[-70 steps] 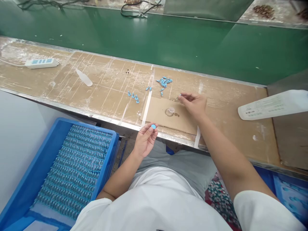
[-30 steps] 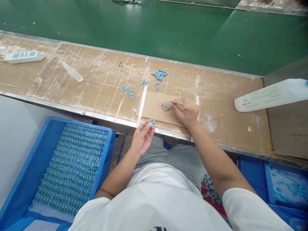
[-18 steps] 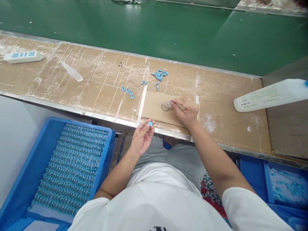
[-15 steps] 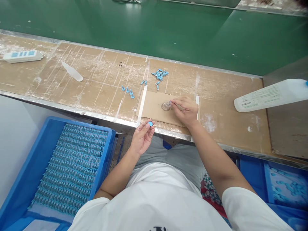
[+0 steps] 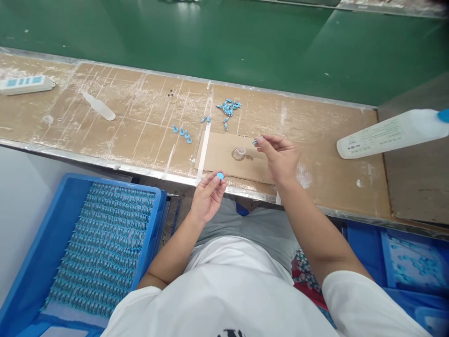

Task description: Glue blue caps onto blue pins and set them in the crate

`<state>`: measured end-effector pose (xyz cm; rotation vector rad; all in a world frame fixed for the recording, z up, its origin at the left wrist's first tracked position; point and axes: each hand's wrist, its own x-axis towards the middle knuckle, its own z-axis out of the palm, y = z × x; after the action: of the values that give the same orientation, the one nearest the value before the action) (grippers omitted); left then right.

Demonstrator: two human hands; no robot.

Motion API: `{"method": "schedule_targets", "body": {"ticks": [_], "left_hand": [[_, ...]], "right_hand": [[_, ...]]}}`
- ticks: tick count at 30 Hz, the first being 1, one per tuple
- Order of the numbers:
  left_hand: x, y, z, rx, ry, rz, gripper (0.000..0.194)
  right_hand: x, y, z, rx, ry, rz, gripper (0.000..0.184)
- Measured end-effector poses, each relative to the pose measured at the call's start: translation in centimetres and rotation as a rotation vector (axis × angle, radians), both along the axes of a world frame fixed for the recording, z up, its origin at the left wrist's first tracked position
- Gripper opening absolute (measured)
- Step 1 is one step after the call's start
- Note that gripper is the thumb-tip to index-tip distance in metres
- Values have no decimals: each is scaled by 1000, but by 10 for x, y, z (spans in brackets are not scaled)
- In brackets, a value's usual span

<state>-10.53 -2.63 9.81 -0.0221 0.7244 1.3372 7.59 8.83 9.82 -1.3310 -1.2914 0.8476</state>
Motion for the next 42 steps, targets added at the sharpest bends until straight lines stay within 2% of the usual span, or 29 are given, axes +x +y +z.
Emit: {"method": "schedule_targets", "body": {"ticks": [4, 9, 13, 18, 21, 24, 28, 33, 36, 42], "left_hand": [[12, 10, 11, 26, -22, 1, 17], [28, 15, 29, -11, -71, -35, 13], [35, 10, 42, 59, -130, -99, 14], [41, 4, 54, 149, -166, -105, 14], [43, 2, 58, 183, -144, -108, 16], [45, 1, 60, 199, -107, -108, 17], [45, -2, 61, 203, -67, -111, 19], [43, -4, 62, 197, -39, -105, 21], [43, -4, 59, 207, -32, -95, 20], [45, -5, 52, 226, 20, -75, 22]], "right_hand": [[-1, -13, 19, -144, 236, 41, 31], [0, -38, 42, -192, 270, 144, 24], [0, -52, 57, -312, 419, 167, 24], [-6, -66, 76, -451, 642, 200, 20], [-8, -72, 84, -534, 797, 226, 20], [-8, -75, 84, -561, 845, 295, 18], [-8, -77, 78, -485, 813, 306, 17], [-12, -86, 74, -157, 619, 146, 20], [-16, -94, 74, -2, 453, 103, 20], [-21, -103, 75, 147, 235, 34, 20]]}}
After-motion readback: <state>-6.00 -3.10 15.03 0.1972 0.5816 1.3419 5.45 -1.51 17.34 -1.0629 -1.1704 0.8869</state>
